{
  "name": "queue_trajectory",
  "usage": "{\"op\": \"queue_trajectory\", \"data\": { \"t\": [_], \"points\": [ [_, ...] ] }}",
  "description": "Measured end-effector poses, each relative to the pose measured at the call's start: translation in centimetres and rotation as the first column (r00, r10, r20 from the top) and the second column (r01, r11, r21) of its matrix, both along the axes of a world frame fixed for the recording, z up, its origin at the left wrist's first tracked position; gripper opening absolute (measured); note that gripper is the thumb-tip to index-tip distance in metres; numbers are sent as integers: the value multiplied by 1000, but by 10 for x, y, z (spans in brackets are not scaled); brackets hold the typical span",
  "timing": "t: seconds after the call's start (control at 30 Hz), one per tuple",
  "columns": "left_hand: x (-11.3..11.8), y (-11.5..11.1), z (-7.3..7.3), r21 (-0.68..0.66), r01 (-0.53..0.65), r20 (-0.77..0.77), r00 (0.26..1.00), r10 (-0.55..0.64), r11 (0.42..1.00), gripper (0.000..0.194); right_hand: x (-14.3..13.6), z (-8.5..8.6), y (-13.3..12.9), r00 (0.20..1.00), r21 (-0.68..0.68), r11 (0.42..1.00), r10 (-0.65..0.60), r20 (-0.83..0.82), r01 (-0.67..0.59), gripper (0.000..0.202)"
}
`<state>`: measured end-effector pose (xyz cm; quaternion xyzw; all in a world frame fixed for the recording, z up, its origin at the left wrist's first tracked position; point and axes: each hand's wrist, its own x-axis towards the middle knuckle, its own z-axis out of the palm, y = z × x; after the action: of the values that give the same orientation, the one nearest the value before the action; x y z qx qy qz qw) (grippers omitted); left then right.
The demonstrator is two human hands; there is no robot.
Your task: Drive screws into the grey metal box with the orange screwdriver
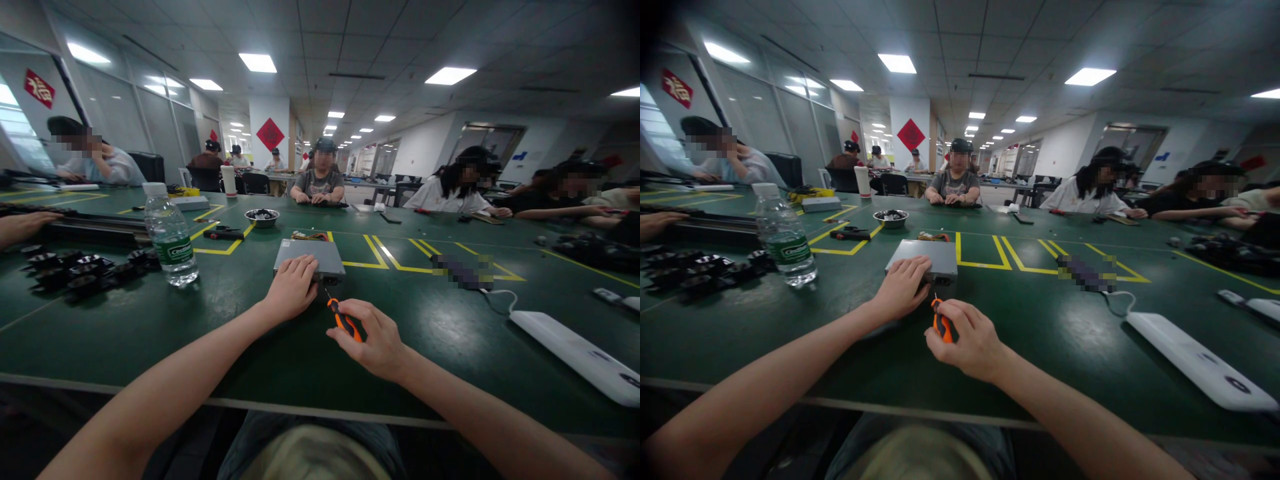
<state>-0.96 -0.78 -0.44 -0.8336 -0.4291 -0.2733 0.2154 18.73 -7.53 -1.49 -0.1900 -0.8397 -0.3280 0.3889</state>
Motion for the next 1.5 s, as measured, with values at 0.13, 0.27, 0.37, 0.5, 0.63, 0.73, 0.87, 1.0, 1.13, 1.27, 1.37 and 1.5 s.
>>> {"op": "queue_trajectory", "data": {
  "t": [0.13,0.27,0.37,0.5,0.63,0.73,0.87,1.0,1.13,1.27,1.37,1.5],
  "points": [
    [0,0,-1,1,-3,2,1000,3,1000,41,-1,0,0,998,1,998,63,24,-63,22],
    [-1,0,0,3,-7,-8,1000,7,1000,41,1,5,0,994,-7,997,81,71,-81,21],
    [-1,-1,1,1,-10,-16,1000,10,1000,41,2,8,-1,999,37,998,41,20,-42,24],
    [-1,0,1,5,-2,-13,1000,2,1000,41,2,8,-3,994,25,994,106,20,-107,22],
    [-1,0,-1,8,0,-8,1000,0,1000,42,0,8,-2,995,-17,995,97,9,-97,22],
    [-1,0,-1,4,0,-5,1000,0,1000,42,1,8,-2,1000,-6,1000,24,8,-24,22],
    [0,-1,0,2,10,5,1000,-10,1000,41,2,8,-3,993,6,995,99,58,-99,22],
    [0,0,1,1,8,12,1000,-8,1000,41,2,6,-2,993,-26,995,99,70,-98,22],
    [0,0,1,4,0,2,1000,0,1000,40,2,6,-1,999,-10,999,37,34,-37,23],
    [0,0,0,11,2,1,1000,-2,1000,41,0,10,-2,990,1,991,133,52,-134,20],
    [-1,1,-1,4,10,12,1000,-10,1000,42,-1,13,-3,996,-15,996,88,-6,-88,15],
    [-1,1,-1,4,11,23,1000,-11,1000,42,-1,13,-3,994,-3,995,102,-36,-102,17]
  ]
}}
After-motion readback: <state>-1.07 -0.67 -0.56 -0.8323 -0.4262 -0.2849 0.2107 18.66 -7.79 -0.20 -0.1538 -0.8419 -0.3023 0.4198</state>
